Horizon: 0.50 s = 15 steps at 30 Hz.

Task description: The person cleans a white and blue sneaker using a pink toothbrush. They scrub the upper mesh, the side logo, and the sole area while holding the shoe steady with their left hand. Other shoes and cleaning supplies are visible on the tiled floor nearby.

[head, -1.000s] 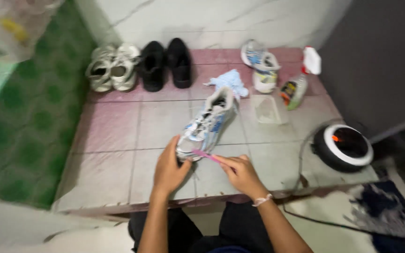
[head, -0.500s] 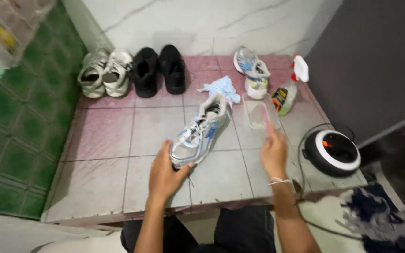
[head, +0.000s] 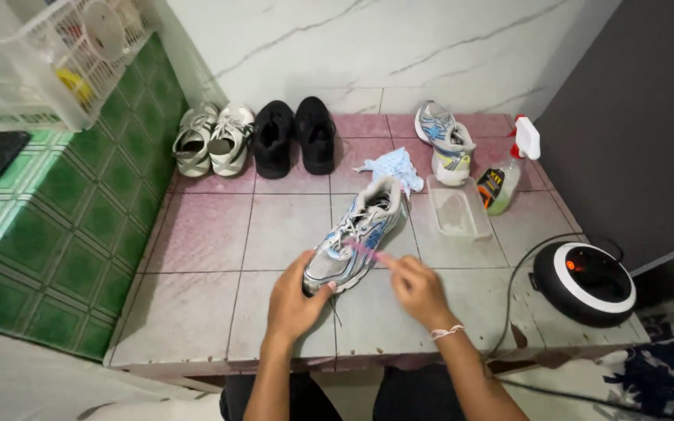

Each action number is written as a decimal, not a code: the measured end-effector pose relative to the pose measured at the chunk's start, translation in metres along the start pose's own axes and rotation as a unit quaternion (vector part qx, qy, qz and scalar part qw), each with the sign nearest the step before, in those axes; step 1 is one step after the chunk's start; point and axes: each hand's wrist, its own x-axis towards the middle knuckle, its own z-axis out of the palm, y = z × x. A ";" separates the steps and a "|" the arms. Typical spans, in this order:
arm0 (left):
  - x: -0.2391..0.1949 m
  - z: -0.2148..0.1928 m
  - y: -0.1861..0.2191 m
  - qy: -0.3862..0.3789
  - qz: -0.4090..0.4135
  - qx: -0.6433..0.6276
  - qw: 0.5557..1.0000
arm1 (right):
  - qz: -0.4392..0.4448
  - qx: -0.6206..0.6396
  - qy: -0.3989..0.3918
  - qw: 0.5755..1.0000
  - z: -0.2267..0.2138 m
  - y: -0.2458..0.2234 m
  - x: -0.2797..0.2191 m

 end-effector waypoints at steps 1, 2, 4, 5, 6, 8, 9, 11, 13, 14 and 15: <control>-0.002 0.002 -0.002 -0.002 -0.008 0.003 1.000 | 0.016 -0.030 0.025 0.999 -0.003 0.011 -0.004; -0.004 0.004 -0.005 -0.005 -0.017 0.006 1.000 | 0.032 -0.060 0.050 0.996 -0.005 0.022 -0.008; -0.009 -0.001 0.008 -0.017 -0.025 0.004 1.000 | 0.036 -0.014 0.013 0.999 -0.006 0.005 -0.010; -0.007 -0.005 0.015 -0.026 -0.026 0.004 0.999 | 0.035 0.032 -0.017 0.999 -0.006 -0.003 -0.005; -0.008 -0.006 0.017 -0.025 -0.024 0.004 0.999 | 0.034 0.031 -0.016 0.999 -0.009 -0.001 -0.005; -0.009 -0.007 0.021 -0.034 -0.041 0.007 0.999 | 0.065 0.001 0.038 0.997 -0.013 0.004 -0.003; -0.011 -0.009 0.022 -0.033 -0.042 0.007 0.999 | 0.065 0.002 0.037 0.997 -0.011 0.004 -0.006; -0.012 -0.010 0.025 -0.039 -0.049 0.010 0.998 | 0.100 0.061 0.037 0.992 -0.007 0.006 -0.010; -0.010 -0.010 0.024 -0.040 -0.056 0.015 0.998 | 0.104 0.051 0.043 0.992 -0.008 0.006 -0.007; -0.011 -0.009 0.023 -0.042 -0.063 0.021 0.997 | 0.109 0.041 0.047 0.992 -0.010 0.005 -0.007; -0.012 -0.008 0.020 -0.046 -0.065 0.020 0.997 | 0.113 0.040 0.046 0.992 -0.008 0.009 -0.007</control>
